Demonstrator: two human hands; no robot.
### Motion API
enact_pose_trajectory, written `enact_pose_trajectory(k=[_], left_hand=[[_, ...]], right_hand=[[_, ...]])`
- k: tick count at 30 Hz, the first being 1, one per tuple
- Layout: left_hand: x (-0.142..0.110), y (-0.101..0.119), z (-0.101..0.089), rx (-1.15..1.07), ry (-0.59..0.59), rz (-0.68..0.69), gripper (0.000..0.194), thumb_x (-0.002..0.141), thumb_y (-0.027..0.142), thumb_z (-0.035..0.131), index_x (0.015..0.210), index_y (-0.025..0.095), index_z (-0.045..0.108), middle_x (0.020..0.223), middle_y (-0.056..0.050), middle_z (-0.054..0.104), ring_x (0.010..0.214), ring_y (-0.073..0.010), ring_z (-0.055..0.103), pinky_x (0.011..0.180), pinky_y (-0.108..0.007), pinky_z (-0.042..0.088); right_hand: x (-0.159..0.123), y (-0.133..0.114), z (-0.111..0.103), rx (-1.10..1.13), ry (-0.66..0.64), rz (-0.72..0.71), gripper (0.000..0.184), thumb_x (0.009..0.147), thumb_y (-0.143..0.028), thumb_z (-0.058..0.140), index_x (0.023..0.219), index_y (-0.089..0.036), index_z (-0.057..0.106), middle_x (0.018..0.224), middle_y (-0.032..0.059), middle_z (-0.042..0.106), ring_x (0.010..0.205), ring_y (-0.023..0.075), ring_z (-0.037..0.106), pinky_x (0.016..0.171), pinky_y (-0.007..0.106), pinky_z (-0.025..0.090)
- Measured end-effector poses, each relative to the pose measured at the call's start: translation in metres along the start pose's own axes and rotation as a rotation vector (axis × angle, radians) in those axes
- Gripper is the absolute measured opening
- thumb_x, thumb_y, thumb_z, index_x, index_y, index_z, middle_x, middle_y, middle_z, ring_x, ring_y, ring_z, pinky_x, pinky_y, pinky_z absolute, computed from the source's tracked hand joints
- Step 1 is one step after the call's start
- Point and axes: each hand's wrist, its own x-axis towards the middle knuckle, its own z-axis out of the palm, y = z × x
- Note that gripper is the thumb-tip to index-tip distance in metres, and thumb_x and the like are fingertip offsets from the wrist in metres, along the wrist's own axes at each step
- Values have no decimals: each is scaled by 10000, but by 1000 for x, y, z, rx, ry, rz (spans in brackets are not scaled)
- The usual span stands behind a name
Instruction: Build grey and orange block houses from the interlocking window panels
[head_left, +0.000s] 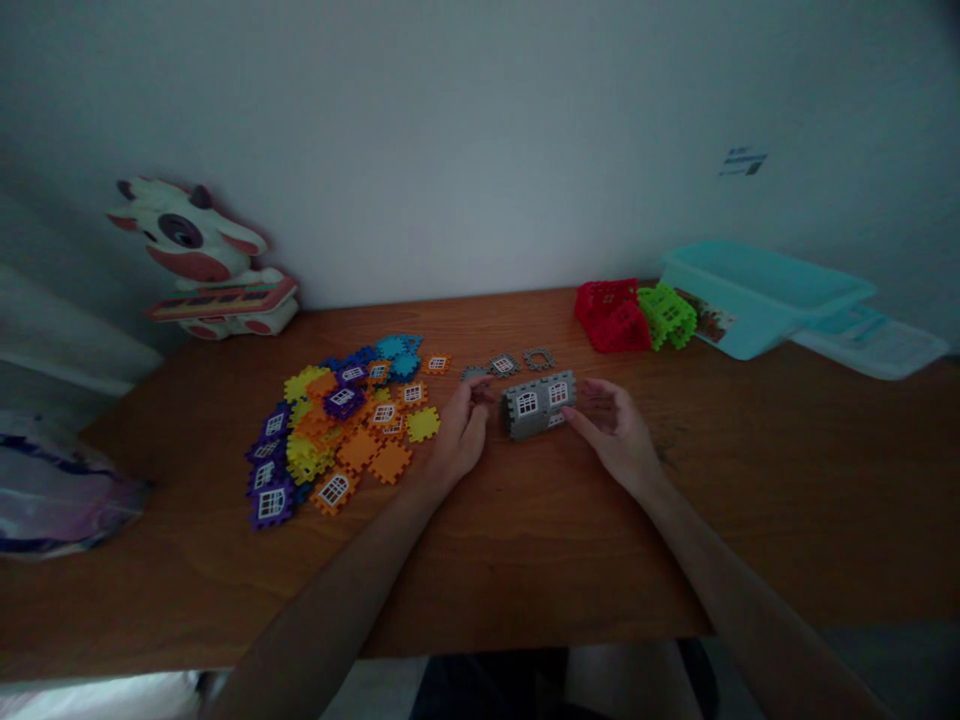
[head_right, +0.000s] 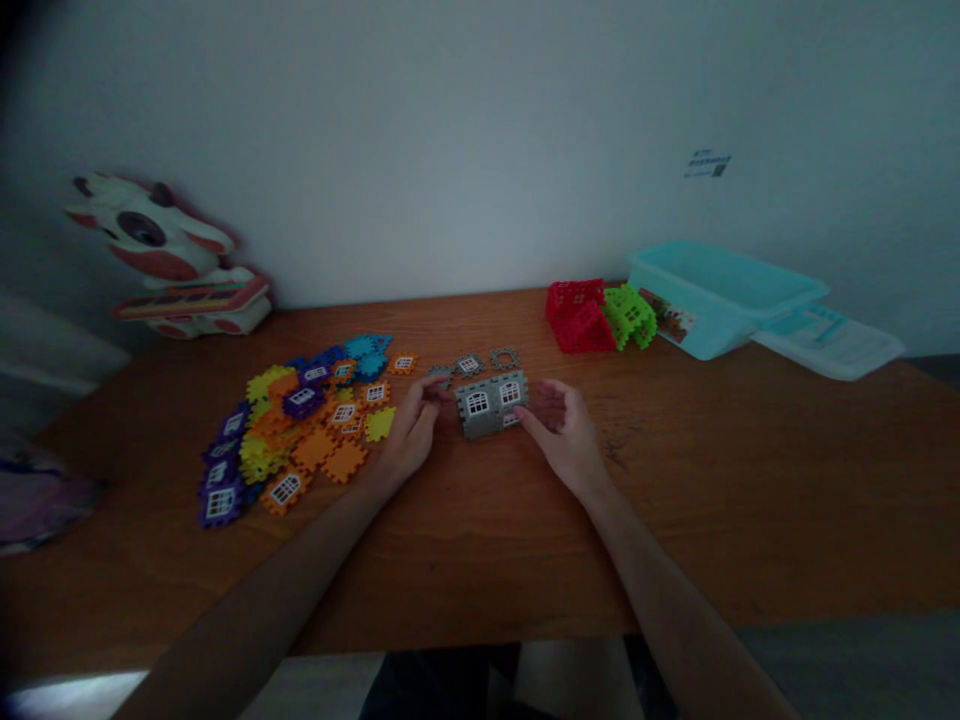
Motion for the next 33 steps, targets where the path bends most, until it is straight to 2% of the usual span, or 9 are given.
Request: enact_pose_trajectory(k=[2, 4, 9, 13, 20, 24, 27, 31, 33], left_hand=[[1, -6, 2, 60, 7, 37, 425, 862, 152, 575, 1286, 172, 550, 1160, -105, 654, 1090, -225, 637, 968, -399, 525], [2, -9, 5, 62, -48, 31, 520, 820, 120, 605, 1330, 163, 511, 1202, -123, 647, 1108, -234, 641, 977, -414, 525], [0, -2, 8, 88, -180, -10, 521, 857, 181, 634, 1356, 175, 482, 1083, -93, 711, 966, -218, 702, 907, -406, 557], [-3, 6, 6, 186, -214, -14, 582, 801, 244, 733, 1332, 186, 505, 908, -32, 712, 818, -199, 698, 772, -353, 571], [-6, 5, 7, 256, -271, 79, 694, 772, 394, 816, 1360, 221, 489, 930, -21, 737, 839, -197, 711, 802, -351, 570], [-8, 2, 8, 267, -297, 138, 766, 732, 517, 843, 1351, 220, 504, 976, -36, 738, 894, -214, 709, 851, -377, 569], [-8, 2, 8, 264, -313, 146, 734, 737, 520, 840, 1329, 223, 525, 978, -35, 735, 890, -211, 707, 846, -373, 573], [-8, 4, 9, 237, -289, 115, 655, 759, 513, 822, 1281, 219, 556, 982, -38, 725, 877, -207, 694, 823, -366, 569], [-7, 4, 9, 209, -226, 100, 613, 769, 495, 819, 1249, 208, 570, 1038, -60, 714, 923, -213, 686, 846, -371, 562]], right_hand=[[-5, -3, 0, -117, 78, -58, 544, 732, -561, 796, 1082, -241, 530, 1038, 84, 645, 824, 219, 637, 675, 354, 547], [-10, -8, -1, -271, 61, -132, 450, 750, -568, 774, 925, -253, 503, 837, 24, 607, 661, 179, 560, 586, 321, 471], [-19, -20, 1, -609, -281, -299, 473, 851, -591, 647, 614, -251, 420, 557, -12, 534, 531, 159, 506, 560, 312, 350], [-21, -22, 6, -785, -301, -293, 505, 797, -661, 665, 614, -244, 447, 588, 9, 604, 549, 179, 557, 549, 309, 307], [-21, -22, 3, -907, -261, -272, 221, 838, -423, 605, 759, -234, 524, 661, 10, 657, 620, 201, 634, 569, 291, 310], [-20, -23, 4, -988, -211, -213, 254, 878, -449, 572, 762, -227, 531, 675, 24, 666, 645, 220, 657, 567, 293, 301], [-18, -23, 5, -1035, -180, -161, 315, 913, -512, 544, 785, -224, 534, 708, 41, 681, 667, 235, 668, 560, 297, 298], [-14, -17, 1, -1047, -125, -130, 209, 930, -410, 525, 883, -208, 552, 801, 74, 699, 741, 248, 679, 579, 302, 341], [-11, -12, -5, -1020, -102, -142, 164, 910, -363, 533, 893, -202, 561, 843, 91, 699, 784, 257, 678, 612, 309, 385]])
